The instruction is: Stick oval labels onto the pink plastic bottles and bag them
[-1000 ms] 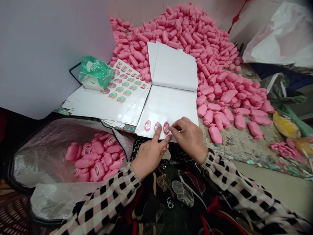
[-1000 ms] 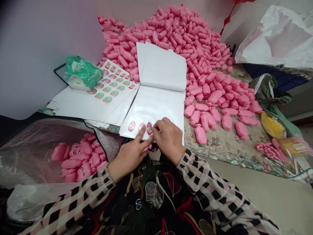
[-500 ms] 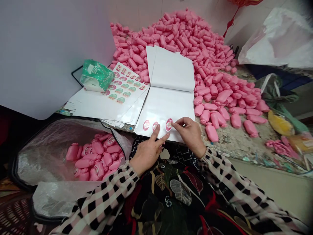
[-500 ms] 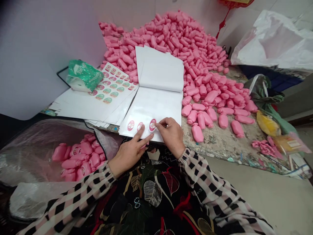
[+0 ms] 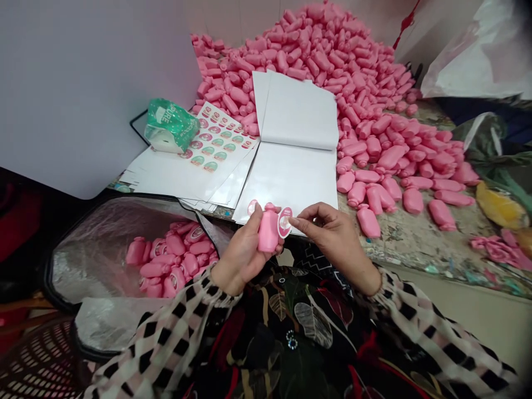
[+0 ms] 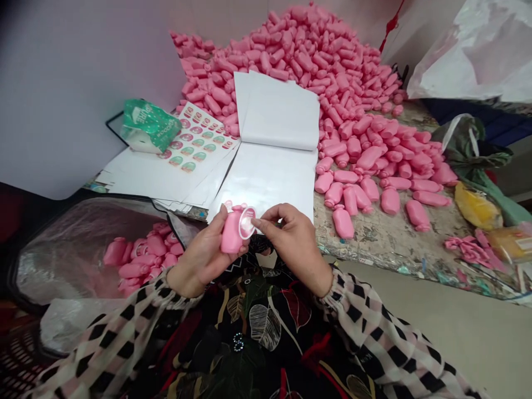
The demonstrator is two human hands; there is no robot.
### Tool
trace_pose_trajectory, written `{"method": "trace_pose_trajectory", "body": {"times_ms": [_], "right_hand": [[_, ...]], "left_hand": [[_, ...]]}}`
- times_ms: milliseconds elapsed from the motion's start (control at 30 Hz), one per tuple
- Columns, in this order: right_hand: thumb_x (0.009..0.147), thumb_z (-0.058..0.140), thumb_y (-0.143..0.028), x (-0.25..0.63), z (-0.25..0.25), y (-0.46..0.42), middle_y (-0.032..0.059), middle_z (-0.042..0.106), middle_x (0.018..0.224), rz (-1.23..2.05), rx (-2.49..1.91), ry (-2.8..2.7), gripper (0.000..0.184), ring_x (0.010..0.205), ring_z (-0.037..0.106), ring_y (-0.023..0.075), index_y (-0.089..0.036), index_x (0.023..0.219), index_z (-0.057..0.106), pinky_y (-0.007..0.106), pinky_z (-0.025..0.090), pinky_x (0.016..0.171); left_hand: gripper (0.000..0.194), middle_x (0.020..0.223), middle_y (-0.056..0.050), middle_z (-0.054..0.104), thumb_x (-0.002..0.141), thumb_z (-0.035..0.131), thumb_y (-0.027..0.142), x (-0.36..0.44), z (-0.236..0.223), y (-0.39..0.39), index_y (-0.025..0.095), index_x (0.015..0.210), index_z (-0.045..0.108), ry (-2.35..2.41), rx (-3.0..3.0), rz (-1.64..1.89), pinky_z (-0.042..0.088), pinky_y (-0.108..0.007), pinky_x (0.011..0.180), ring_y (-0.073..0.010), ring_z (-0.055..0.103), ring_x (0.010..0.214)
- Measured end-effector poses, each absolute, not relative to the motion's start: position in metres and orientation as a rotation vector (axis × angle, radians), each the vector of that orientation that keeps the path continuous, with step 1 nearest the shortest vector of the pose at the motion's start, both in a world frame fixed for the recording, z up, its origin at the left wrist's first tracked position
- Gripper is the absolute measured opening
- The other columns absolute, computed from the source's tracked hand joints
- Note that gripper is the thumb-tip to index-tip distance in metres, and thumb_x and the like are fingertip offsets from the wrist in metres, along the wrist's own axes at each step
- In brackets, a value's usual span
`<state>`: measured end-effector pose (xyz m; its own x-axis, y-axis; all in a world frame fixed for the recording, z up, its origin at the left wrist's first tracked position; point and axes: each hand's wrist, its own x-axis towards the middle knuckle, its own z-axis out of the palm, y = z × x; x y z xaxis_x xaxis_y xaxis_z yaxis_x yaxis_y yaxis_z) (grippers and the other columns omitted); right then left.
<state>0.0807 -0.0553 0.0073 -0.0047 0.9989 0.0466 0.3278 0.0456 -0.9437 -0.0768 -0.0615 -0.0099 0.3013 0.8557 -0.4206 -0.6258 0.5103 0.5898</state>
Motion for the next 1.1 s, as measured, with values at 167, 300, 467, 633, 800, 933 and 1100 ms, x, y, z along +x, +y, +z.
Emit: {"method": "trace_pose_trajectory", "body": {"times_ms": [167,300,467,633,800,933,1100], "right_hand": [[0.075,0.068,-0.044,0.076,0.004,-0.063,-0.0005,0.063,0.071,1.012,-1.43,-1.536,0.024,0.057,0.055,0.0112,-0.02,0.074,0.063,0.024,0.042,0.051],[0.077,0.066,-0.046,0.075,-0.002,-0.064,0.0,0.064,0.073,1.01,-1.447,-1.574,0.025,0.059,0.057,0.0123,-0.021,0.076,0.062,0.026,0.045,0.054],[0.078,0.064,-0.047,0.073,-0.003,-0.065,0.0006,0.065,0.075,1.01,-1.478,-1.594,0.025,0.06,0.059,0.0133,-0.022,0.078,0.062,0.028,0.046,0.057],[0.079,0.062,-0.047,0.073,-0.002,-0.065,0.0011,0.066,0.074,1.002,-1.493,-1.611,0.025,0.061,0.059,0.0144,-0.022,0.078,0.063,0.029,0.046,0.057],[0.079,0.061,-0.045,0.071,-0.005,-0.066,0.0006,0.066,0.069,1.018,-1.486,-1.604,0.023,0.06,0.059,0.0144,-0.022,0.079,0.062,0.028,0.045,0.056],[0.08,0.061,-0.042,0.077,-0.004,-0.064,0.0004,0.064,0.072,0.912,-1.492,-1.714,0.021,0.064,0.058,0.0139,-0.022,0.077,0.062,0.027,0.044,0.059],[0.082,0.06,-0.04,0.093,0.0,-0.056,0.0016,0.063,0.08,0.66,-1.545,-1.822,0.018,0.073,0.056,0.015,-0.022,0.08,0.065,0.029,0.041,0.066]], "left_hand": [[0.04,0.075,-0.001,0.056,0.089,0.044,0.054,-0.069,-0.016,-0.056,0.019,0.104,0.057,0.725,0.287,0.977,0.044,-0.02,0.046,-0.0095,0.053,0.055],[0.043,0.076,-0.002,0.055,0.088,0.045,0.054,-0.069,-0.018,-0.057,0.017,0.106,0.057,0.697,0.3,0.979,0.044,-0.019,0.046,-0.009,0.054,0.056],[0.042,0.077,-0.002,0.054,0.087,0.047,0.054,-0.069,-0.02,-0.057,0.017,0.105,0.058,0.691,0.336,1.008,0.045,-0.019,0.047,-0.0077,0.052,0.056],[0.048,0.082,-0.002,0.054,0.083,0.051,0.058,-0.066,-0.022,-0.057,0.017,0.106,0.058,0.703,0.369,1.047,0.046,-0.018,0.048,-0.0068,0.052,0.058],[0.052,0.086,-0.002,0.053,0.083,0.047,0.063,-0.066,-0.02,-0.059,0.018,0.108,0.056,0.706,0.434,1.058,0.048,-0.021,0.052,-0.0088,0.054,0.063],[0.05,0.082,0.0,0.054,0.081,0.062,0.049,-0.074,-0.014,-0.064,0.023,0.12,0.045,0.759,0.633,0.924,0.05,-0.025,0.055,-0.0115,0.058,0.063],[0.046,0.088,-0.004,0.061,0.08,0.067,0.024,-0.083,-0.012,-0.067,0.021,0.117,0.041,0.757,0.733,0.8,0.047,-0.022,0.054,-0.0105,0.059,0.062]]}}
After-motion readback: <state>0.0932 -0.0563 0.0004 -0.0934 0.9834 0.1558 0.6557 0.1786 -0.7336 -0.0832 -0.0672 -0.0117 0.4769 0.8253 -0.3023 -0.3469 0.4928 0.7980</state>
